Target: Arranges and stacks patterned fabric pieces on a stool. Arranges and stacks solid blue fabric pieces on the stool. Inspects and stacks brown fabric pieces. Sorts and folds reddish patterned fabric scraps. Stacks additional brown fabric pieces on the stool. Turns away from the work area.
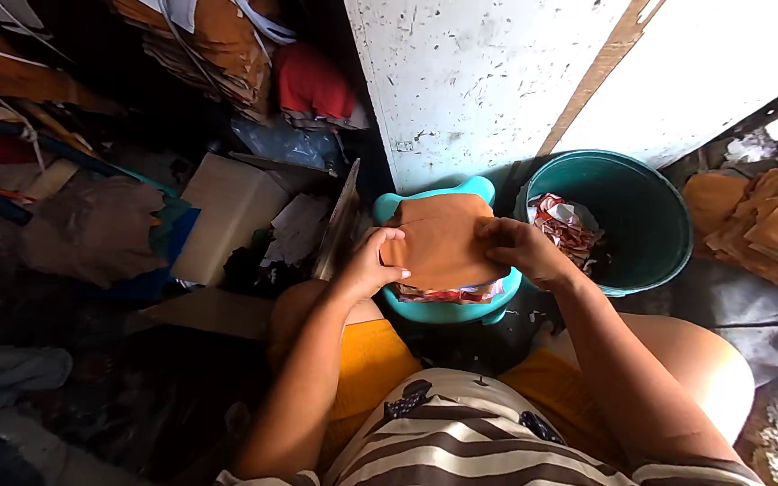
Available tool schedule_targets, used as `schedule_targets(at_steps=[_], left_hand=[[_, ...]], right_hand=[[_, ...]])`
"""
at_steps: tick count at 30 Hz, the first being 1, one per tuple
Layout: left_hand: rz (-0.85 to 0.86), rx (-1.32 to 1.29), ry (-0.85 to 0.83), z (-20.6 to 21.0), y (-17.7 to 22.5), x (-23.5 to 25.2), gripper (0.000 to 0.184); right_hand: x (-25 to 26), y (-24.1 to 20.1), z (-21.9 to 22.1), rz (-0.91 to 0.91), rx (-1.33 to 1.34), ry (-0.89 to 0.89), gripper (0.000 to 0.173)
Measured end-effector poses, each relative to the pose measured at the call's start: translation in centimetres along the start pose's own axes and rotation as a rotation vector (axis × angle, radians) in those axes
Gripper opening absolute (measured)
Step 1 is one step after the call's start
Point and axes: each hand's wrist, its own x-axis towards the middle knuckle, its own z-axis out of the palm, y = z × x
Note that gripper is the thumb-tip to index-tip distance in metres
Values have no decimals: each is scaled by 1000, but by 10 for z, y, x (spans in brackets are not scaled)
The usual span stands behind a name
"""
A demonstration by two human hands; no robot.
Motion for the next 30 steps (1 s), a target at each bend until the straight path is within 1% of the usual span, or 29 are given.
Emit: schedule_targets(at_steps=[4, 10, 14, 17, 23, 28, 30], left_hand=[[-17, 23, -2, 3, -1, 0, 68], [-1, -117, 10, 2, 2, -4, 72], [-21, -29, -7, 6, -5, -2, 73], [19, 29, 4, 6, -4, -4, 73], [-8, 26, 17, 7, 2, -9, 74], [-29, 106, -2, 10, 0, -6, 77], [-70, 186, -17, 8, 4, -7, 77]], right_hand=[[0, 2, -1, -11, -58, 0, 36], [-2, 2, -9, -80, -118, 23, 38], [0, 8, -8, -65, -183, 30, 38], [0, 12, -8, -92, -215, 27, 40], [-3, 13, -9, -81, -192, 3, 46], [-2, 14, -10, -17, -229, 3, 48], [-2, 15, -12, 32, -236, -15, 49]])
